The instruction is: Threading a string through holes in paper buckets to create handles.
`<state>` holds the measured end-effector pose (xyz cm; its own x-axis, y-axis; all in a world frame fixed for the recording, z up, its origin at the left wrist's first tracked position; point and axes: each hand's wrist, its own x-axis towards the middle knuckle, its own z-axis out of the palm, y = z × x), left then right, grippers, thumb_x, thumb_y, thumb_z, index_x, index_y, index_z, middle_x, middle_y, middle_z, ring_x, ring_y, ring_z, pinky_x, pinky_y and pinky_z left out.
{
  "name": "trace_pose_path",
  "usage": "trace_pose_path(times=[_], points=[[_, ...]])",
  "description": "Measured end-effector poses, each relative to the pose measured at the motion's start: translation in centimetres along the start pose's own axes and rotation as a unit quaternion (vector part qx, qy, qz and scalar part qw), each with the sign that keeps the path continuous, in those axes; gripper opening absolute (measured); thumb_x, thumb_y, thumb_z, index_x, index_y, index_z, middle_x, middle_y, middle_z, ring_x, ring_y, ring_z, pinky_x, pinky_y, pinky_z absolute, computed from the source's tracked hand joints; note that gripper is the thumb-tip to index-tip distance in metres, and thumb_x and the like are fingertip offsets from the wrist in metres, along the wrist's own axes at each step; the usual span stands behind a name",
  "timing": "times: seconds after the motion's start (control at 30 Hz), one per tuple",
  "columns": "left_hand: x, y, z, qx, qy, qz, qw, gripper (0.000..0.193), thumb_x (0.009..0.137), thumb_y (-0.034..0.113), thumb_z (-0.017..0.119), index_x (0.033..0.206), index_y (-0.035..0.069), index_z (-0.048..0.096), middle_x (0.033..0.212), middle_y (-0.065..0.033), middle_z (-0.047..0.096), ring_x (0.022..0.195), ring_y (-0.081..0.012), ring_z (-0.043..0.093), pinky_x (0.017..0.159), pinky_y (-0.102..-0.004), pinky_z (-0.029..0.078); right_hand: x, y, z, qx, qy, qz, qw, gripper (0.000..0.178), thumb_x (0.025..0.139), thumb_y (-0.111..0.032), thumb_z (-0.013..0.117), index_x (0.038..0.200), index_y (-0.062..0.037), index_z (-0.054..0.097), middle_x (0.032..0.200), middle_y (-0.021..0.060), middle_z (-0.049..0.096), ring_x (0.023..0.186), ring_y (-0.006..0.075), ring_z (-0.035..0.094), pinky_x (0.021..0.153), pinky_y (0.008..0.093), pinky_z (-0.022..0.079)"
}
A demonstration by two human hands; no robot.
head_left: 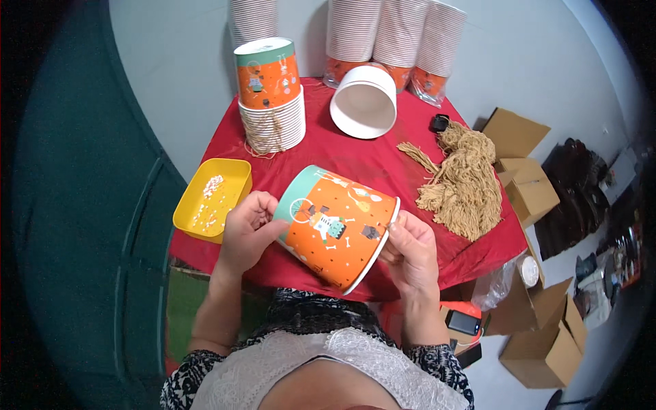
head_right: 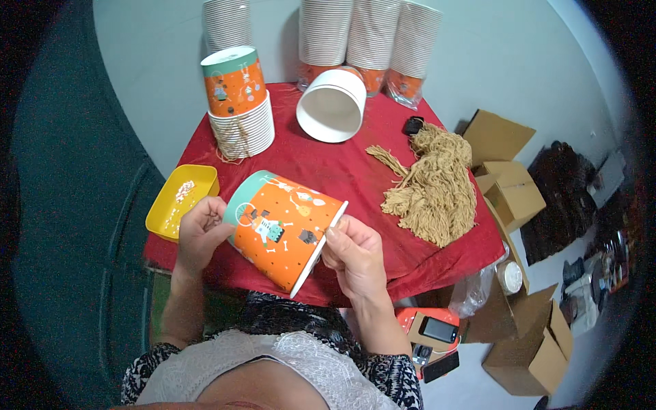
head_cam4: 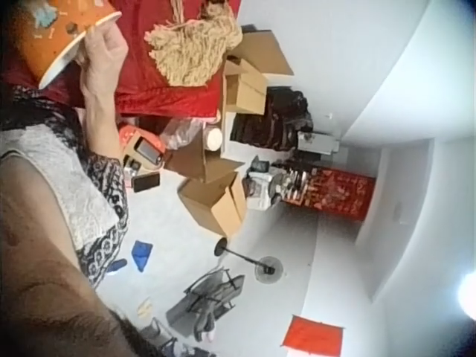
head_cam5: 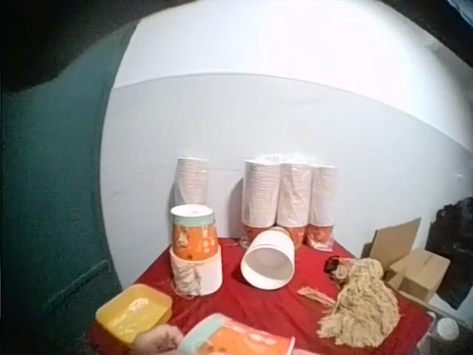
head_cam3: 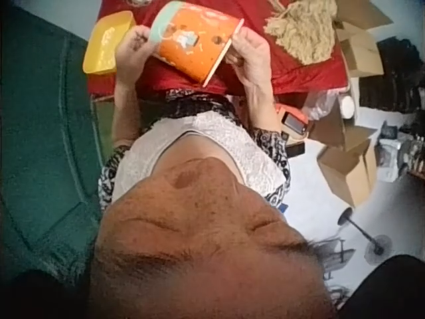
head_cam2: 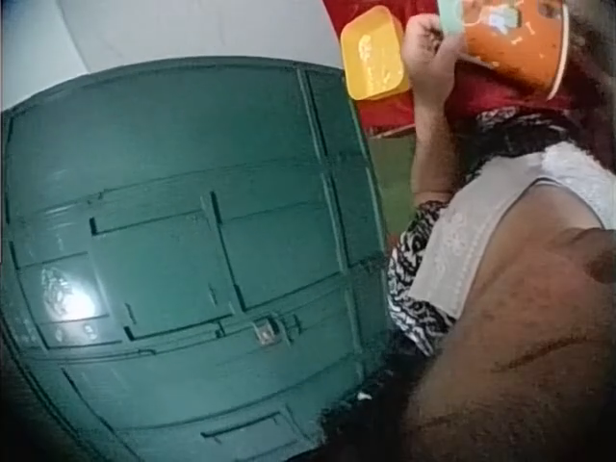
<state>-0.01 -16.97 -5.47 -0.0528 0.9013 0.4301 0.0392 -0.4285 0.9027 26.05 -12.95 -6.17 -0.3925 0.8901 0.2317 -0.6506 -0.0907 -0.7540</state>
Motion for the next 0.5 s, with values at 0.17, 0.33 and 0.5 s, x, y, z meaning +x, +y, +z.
trace_pose_path(times=[0.17, 0.33, 0.5], points=[[-0.5, 1.8, -0.6, 0.075, 0.003, -0.031, 0.997, 0.017, 0.082, -0.003, 0.068, 0.091, 0.003, 0.055, 0.086, 0.0008, 0.057, 0.078, -0.0048, 0.052, 0.069, -0.0205, 0.043, -1.4, -0.3, -0.4, -0.126, 0.033, -0.005, 0.991, 0.022, 0.092, -0.016, 0.069, 0.076, -0.0073, 0.056, 0.065, -0.0049, 0.051, 0.054, 0.0029, 0.037, 0.048, 0.0209, 0.026], [-0.9, 3.7, 1.1, 0.16, 0.061, 0.097, 0.98, 0.023, 0.076, -0.003, 0.069, 0.09, 0.003, 0.053, 0.1, -0.01, 0.058, 0.098, -0.0208, 0.056, 0.091, -0.0315, 0.043, -2.0, 0.7, 0.0, -0.246, 0.064, -0.083, 0.964, 0.02, 0.094, -0.009, 0.067, 0.078, -0.0046, 0.057, 0.071, -0.0064, 0.054, 0.065, 0.0011, 0.043, 0.058, 0.0182, 0.035], [-1.3, 4.9, 1.5, 0.241, 0.076, 0.21, 0.944, 0.02, 0.079, -0.004, 0.065, 0.092, 0.004, 0.052, 0.115, -0.014, 0.062, 0.12, -0.0361, 0.054, 0.102, -0.0443, 0.04, -1.9, 2.2, 0.8, -0.283, 0.079, -0.125, 0.948, 0.02, 0.095, -0.006, 0.064, 0.078, -0.0033, 0.055, 0.071, -0.0068, 0.052, 0.066, 0.0008, 0.042, 0.059, 0.0187, 0.036]])
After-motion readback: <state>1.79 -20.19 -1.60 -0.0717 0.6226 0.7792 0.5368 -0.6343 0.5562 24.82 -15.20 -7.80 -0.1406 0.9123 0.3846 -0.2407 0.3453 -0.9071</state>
